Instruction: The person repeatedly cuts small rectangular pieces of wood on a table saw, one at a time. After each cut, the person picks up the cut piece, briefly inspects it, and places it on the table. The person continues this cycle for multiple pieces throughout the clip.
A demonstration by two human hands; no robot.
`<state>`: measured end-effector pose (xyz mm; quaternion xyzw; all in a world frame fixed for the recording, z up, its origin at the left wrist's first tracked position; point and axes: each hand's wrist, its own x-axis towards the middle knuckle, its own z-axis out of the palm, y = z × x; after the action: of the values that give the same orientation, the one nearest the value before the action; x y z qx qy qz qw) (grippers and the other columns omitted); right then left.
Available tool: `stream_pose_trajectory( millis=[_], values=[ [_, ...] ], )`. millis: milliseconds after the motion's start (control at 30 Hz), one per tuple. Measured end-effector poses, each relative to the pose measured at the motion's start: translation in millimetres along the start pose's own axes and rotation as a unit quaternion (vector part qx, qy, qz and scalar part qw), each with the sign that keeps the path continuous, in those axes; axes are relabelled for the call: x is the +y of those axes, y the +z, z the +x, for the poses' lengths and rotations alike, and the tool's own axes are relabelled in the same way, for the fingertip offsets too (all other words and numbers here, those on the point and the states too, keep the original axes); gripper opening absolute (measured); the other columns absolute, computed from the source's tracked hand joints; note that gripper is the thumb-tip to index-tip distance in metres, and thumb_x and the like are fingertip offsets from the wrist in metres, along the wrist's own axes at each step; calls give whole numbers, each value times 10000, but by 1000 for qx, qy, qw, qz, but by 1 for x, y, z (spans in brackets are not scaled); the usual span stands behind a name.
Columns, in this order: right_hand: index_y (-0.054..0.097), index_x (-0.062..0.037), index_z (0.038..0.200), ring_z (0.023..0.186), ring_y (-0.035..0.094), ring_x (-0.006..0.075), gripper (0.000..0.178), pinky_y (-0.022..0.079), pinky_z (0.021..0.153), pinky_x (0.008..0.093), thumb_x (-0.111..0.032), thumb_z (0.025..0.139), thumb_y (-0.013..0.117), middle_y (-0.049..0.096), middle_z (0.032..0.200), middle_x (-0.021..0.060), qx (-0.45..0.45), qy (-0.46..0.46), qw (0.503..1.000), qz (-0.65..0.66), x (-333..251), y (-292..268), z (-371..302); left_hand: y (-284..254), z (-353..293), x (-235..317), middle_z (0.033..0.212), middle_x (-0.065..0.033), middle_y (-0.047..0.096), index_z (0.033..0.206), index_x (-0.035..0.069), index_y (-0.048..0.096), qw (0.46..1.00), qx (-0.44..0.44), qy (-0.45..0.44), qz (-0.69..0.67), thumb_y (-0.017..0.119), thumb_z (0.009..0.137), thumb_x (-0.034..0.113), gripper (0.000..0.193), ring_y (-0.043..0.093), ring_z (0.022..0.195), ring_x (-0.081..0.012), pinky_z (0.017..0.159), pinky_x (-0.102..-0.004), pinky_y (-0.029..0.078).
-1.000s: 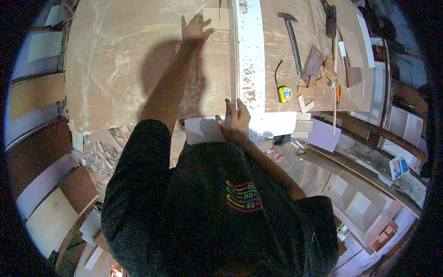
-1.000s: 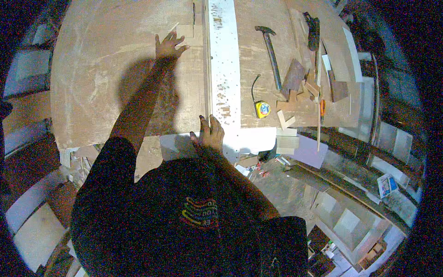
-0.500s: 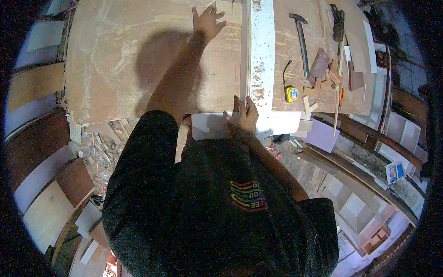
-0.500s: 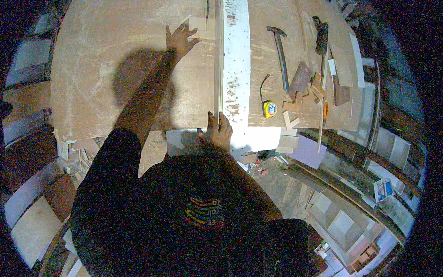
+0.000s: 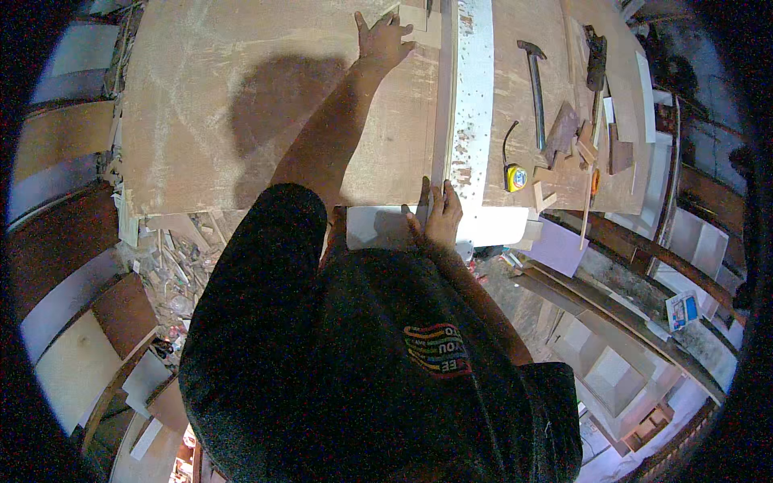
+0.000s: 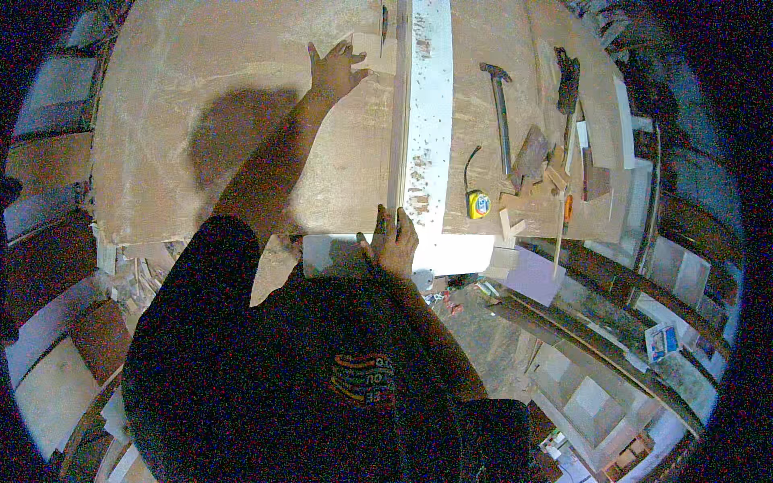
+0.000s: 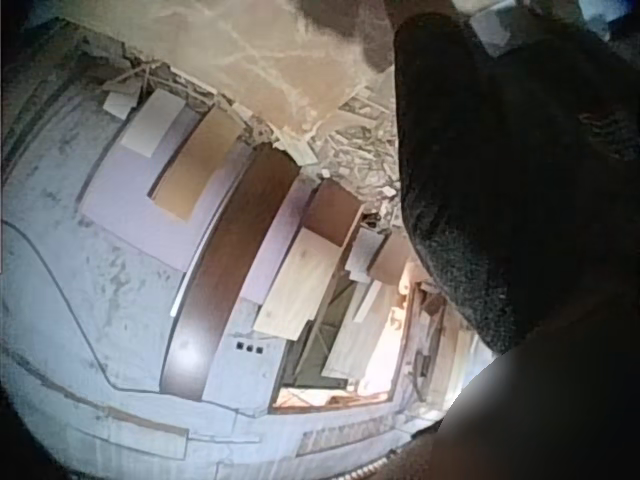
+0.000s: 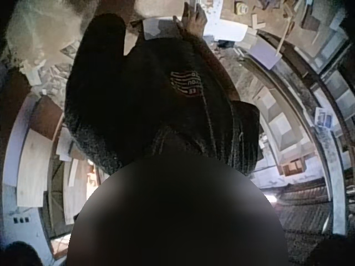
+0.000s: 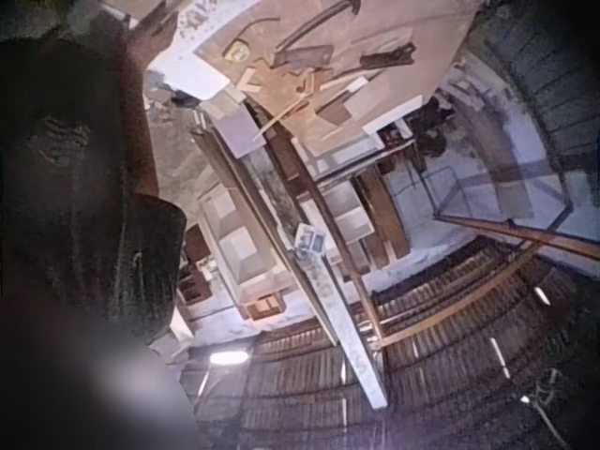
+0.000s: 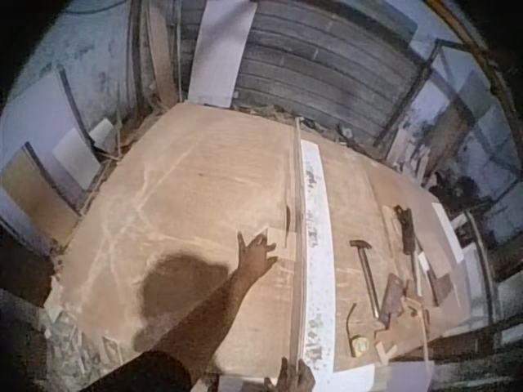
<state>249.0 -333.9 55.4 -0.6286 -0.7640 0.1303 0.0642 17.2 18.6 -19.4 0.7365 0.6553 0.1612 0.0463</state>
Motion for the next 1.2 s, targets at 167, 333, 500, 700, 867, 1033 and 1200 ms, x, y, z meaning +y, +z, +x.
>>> stream_pose_trajectory(
  millis=[167,333,500,700,867,1033,1200],
  values=[
    [400,-21,1504,1411,341,482,892,313,1155,577,-375,809,833,303,1571,305,17,-14,1000,-2,3,3,0,1,3,-1,1568,-78,490,1381,332,645,1000,4,-3,-6,563,953,619,522,373,1503,-204,1142,-821,17],
    [386,-5,1507,1420,333,482,872,303,1158,584,-392,843,797,281,1585,304,8,-14,1000,8,7,7,-1,3,7,-3,1563,-84,494,1386,344,638,1000,7,-5,4,566,951,620,520,381,1499,-211,1143,-822,28],
    [381,3,1506,1431,318,491,882,295,1164,589,-395,837,795,271,1591,308,-3,-6,1000,28,5,5,2,7,14,-7,1557,-78,500,1395,347,629,999,12,9,29,563,950,626,529,399,1487,-219,1139,-826,43],
    [401,1,1495,1430,318,498,846,290,1163,598,-350,834,794,277,1579,328,-6,-14,1000,-24,-5,-1,3,11,19,-9,1545,-68,516,1378,344,646,1000,22,-3,18,580,941,631,527,426,1469,-218,1139,-824,50],
    [392,20,1490,1410,339,515,852,301,1149,607,-335,829,795,287,1564,348,1,-6,1000,15,0,1,4,10,22,-8,1541,-70,521,1347,342,672,1000,25,-6,-3,602,926,634,517,427,1470,-210,1140,-823,48],
    [392,37,1483,1397,353,523,859,312,1141,609,-274,800,809,291,1554,364,20,-22,999,18,5,8,3,11,24,-10,1538,-63,528,1342,343,677,999,30,-12,-18,597,925,638,517,425,1472,-200,1146,-817,37],
    [393,34,1486,1387,365,531,844,328,1130,608,-254,805,800,304,1543,378,1,-8,999,33,4,4,2,13,26,-13,1525,-62,539,1347,339,674,999,40,-1,-23,603,918,642,530,432,1467,-201,1150,-812,20]
  ],
)
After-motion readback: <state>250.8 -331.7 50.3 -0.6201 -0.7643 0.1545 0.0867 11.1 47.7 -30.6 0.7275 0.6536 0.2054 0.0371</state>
